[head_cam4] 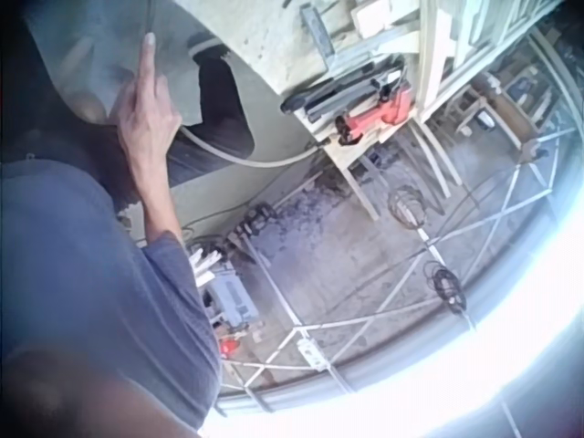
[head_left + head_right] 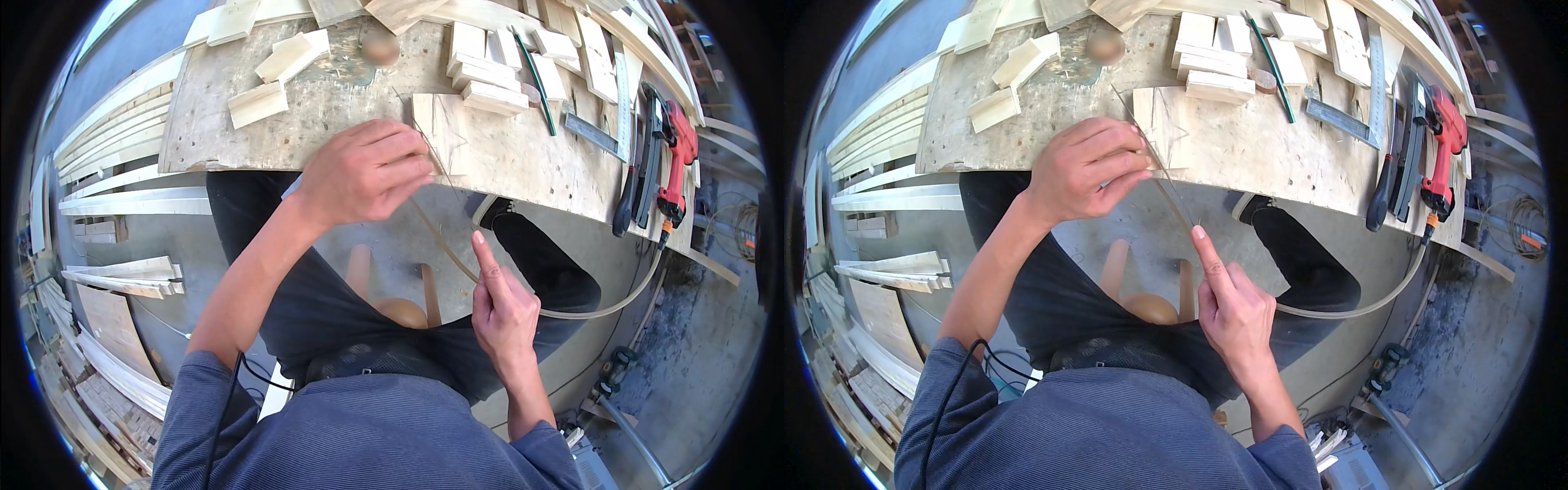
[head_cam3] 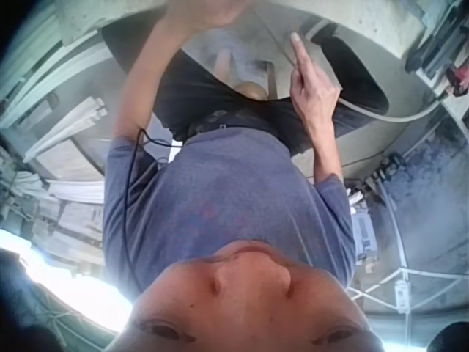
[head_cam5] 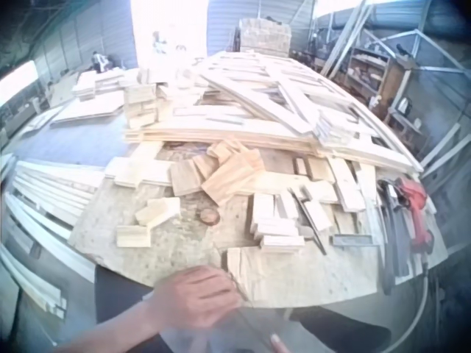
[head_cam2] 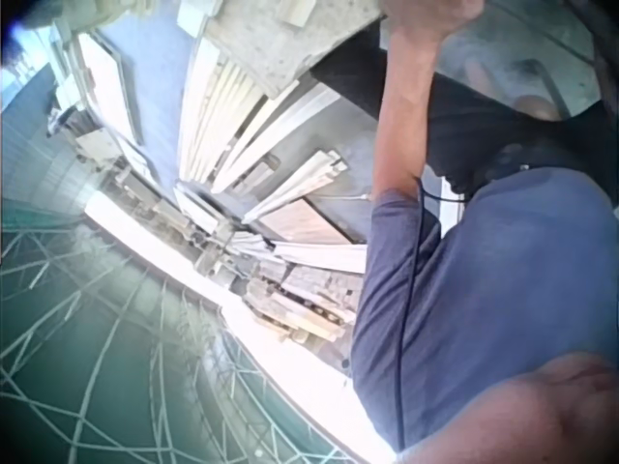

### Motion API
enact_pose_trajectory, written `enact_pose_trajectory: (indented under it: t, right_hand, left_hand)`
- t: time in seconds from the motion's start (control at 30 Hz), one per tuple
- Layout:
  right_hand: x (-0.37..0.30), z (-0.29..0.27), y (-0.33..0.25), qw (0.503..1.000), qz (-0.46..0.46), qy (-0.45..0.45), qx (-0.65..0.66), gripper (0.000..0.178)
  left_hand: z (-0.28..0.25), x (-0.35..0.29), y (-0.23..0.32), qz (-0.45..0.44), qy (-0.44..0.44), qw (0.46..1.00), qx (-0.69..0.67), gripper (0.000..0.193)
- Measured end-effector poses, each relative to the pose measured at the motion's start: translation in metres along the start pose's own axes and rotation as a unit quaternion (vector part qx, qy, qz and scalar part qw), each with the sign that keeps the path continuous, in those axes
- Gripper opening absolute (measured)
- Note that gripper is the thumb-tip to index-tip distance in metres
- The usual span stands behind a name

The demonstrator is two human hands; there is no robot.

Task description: The person uses a hand file to smooth the edges of small wooden blocks on a workbench. They repeatedly pick up blocks, file their edges, and place them back on the table among other pieces.

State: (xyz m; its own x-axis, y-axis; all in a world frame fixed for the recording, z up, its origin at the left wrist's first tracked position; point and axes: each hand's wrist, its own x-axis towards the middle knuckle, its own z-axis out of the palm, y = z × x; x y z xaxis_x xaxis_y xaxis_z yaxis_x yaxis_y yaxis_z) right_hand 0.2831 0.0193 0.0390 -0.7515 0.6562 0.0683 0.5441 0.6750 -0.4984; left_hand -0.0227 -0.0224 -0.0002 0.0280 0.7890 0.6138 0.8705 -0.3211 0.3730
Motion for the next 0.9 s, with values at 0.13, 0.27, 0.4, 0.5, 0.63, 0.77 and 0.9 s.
enact_pose_trajectory:
  t: [0.13,0.27,0.4,0.5,0.63,0.77,0.9]
  right_hand:
    - [0.001,-0.003,0.002,1.0,0.002,-0.008,0.0,0.09]
    - [0.005,-0.001,0.005,1.0,0.0,0.002,0.02,0.09]
    - [0.014,0.004,0.003,1.0,0.004,0.006,0.025,0.09]
    - [0.013,0.007,0.003,1.0,-0.001,0.01,0.022,0.089]
    - [0.012,0.003,0.005,1.0,-0.005,0.005,0.027,0.088]
    - [0.001,0.001,0.008,1.0,0.002,-0.004,0.027,0.088]
    - [0.016,0.004,-0.004,0.999,0.019,-0.015,0.029,0.081]
  left_hand:
    - [0.0,0.0,0.0,0.006,-0.001,1.0,-0.013,0.015]
    - [0.001,0.001,-0.002,0.01,-0.001,1.0,-0.026,0.013]
    - [-0.001,0.003,-0.005,0.005,-0.002,1.0,-0.015,0.01]
    - [-0.003,0.005,-0.006,0.001,-0.018,1.0,-0.023,0.011]
    - [-0.005,0.006,-0.006,-0.028,-0.033,0.999,-0.033,0.013]
    - [-0.004,0.006,-0.006,-0.02,-0.027,0.999,-0.023,0.013]
    - [-0.001,0.003,-0.003,-0.027,-0.023,0.999,-0.031,0.012]
